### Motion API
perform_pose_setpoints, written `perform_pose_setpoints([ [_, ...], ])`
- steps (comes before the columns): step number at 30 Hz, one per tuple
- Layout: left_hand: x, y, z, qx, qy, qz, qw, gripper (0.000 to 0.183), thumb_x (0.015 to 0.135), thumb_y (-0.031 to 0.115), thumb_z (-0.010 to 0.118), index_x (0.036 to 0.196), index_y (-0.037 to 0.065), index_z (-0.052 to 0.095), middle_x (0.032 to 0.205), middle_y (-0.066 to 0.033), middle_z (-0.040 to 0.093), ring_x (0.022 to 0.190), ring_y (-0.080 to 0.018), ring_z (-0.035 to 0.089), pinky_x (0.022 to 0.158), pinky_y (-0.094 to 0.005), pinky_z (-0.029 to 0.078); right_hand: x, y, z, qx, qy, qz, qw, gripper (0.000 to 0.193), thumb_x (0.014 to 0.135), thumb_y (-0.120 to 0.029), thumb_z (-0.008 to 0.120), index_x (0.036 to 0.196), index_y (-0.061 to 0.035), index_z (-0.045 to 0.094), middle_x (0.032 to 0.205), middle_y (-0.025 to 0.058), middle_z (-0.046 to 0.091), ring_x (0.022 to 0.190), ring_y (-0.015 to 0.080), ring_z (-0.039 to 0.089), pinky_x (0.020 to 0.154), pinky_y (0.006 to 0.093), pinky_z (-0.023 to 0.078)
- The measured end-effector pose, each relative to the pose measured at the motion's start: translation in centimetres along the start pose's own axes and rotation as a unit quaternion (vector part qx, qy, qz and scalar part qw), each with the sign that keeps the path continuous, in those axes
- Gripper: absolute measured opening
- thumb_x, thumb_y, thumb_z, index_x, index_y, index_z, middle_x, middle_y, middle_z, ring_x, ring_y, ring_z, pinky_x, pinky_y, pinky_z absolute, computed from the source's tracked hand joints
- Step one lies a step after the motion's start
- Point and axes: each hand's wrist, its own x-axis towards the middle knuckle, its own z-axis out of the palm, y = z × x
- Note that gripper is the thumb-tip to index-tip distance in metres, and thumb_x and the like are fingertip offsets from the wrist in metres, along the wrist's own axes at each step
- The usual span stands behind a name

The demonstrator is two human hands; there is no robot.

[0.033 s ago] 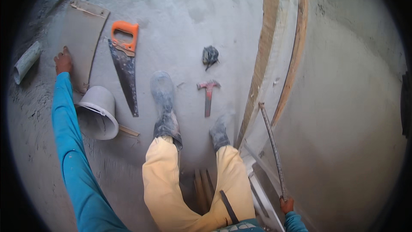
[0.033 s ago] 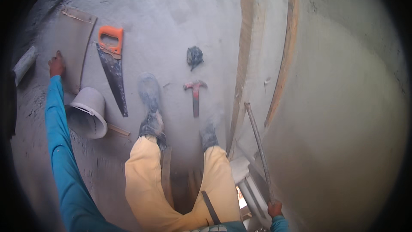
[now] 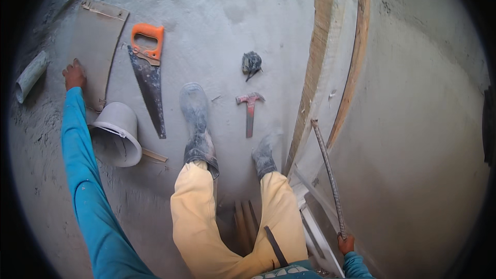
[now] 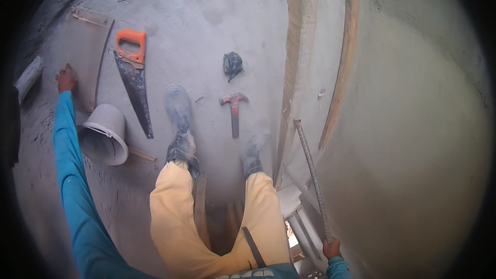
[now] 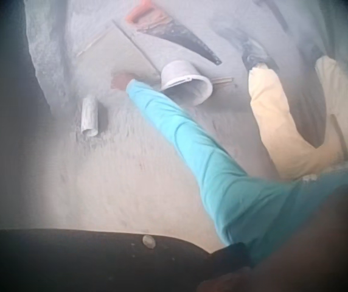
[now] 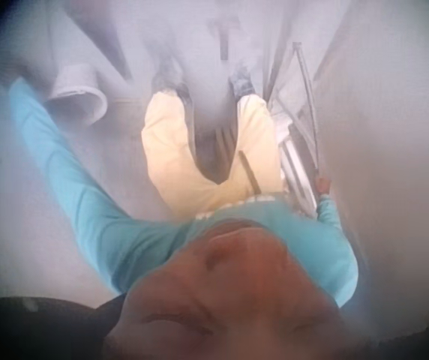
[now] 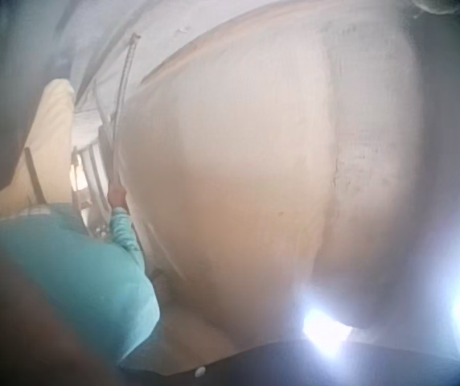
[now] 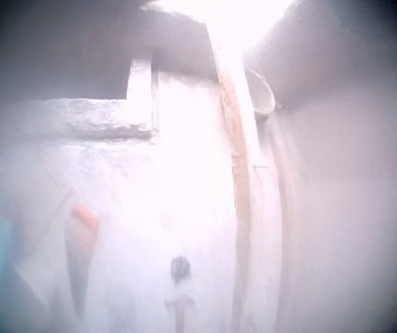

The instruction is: The person walks through a construction site, picks up a long steel rebar, and positions it vertically against a wall. They then use a hammer to drive nails into the wall to secure the rebar in place.

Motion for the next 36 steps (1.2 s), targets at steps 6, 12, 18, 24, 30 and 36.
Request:
perform_pose_setpoints([
  [6, -7.1, 0.6, -4.6, -0.037, -0.005, 0.019, 0.999, 0.036, 0.087, 0.016, 0.059, 0.120, 0.005, 0.054, 0.117, -0.0200, 0.057, 0.110, -0.0403, 0.053, 0.098, -0.0473, 0.043, 0.9, -0.2, 0.7, 0.046, 0.054, -0.083, 0.994, 0.027, 0.083, -0.017, 0.065, 0.071, 0.0061, 0.058, 0.058, 0.0223, 0.049, 0.051, 0.0253, 0.050, 0.054, 0.0425, 0.041],
  [12, -20.9, 11.4, -12.1, -0.408, -0.027, 0.142, 0.902, 0.052, 0.090, 0.015, 0.057, 0.136, -0.003, 0.041, 0.130, -0.0229, 0.052, 0.121, -0.0358, 0.050, 0.104, -0.0389, 0.037, 2.3, 1.4, 2.1, 0.088, 0.048, -0.129, 0.987, 0.023, 0.084, -0.018, 0.066, 0.080, 0.0046, 0.066, 0.068, 0.0243, 0.062, 0.066, 0.0347, 0.067, 0.059, 0.0416, 0.047],
  [18, -39.3, 30.0, -21.0, -0.500, -0.152, 0.295, 0.800, 0.050, 0.078, 0.021, 0.074, 0.120, 0.005, 0.051, 0.112, -0.0177, 0.063, 0.104, -0.0325, 0.062, 0.090, -0.0408, 0.048, 4.9, 3.6, 5.0, 0.148, 0.028, -0.181, 0.972, 0.024, 0.083, -0.022, 0.069, 0.084, 0.0026, 0.068, 0.071, 0.0197, 0.066, 0.066, 0.0303, 0.067, 0.061, 0.0383, 0.048],
  [24, -50.0, 47.8, -21.9, -0.607, -0.225, 0.366, 0.668, 0.052, 0.077, 0.016, 0.072, 0.125, 0.004, 0.056, 0.117, -0.0172, 0.063, 0.112, -0.0281, 0.058, 0.098, -0.0374, 0.044, 5.2, 4.6, 3.2, 0.178, -0.023, -0.165, 0.970, 0.025, 0.083, -0.021, 0.069, 0.082, 0.0038, 0.064, 0.066, 0.0183, 0.063, 0.060, 0.0249, 0.063, 0.059, 0.0390, 0.047],
  [30, -53.5, 57.4, -21.0, -0.584, -0.203, 0.262, 0.741, 0.048, 0.075, 0.012, 0.070, 0.121, 0.002, 0.059, 0.115, -0.0186, 0.064, 0.109, -0.0314, 0.060, 0.095, -0.0386, 0.046, 5.4, 7.6, 1.4, 0.213, -0.031, -0.172, 0.961, 0.028, 0.084, -0.022, 0.068, 0.077, 0.0042, 0.058, 0.063, 0.0183, 0.055, 0.057, 0.0209, 0.050, 0.058, 0.0393, 0.043],
  [36, -54.0, 58.6, -20.6, -0.638, -0.094, 0.276, 0.713, 0.045, 0.076, 0.016, 0.070, 0.118, 0.002, 0.062, 0.112, -0.0213, 0.063, 0.106, -0.0342, 0.061, 0.094, -0.0393, 0.046, 5.9, 8.6, -1.8, 0.152, -0.033, -0.154, 0.976, 0.028, 0.083, -0.021, 0.068, 0.091, 0.0051, 0.062, 0.076, 0.0225, 0.065, 0.071, 0.0344, 0.065, 0.066, 0.0416, 0.048],
])
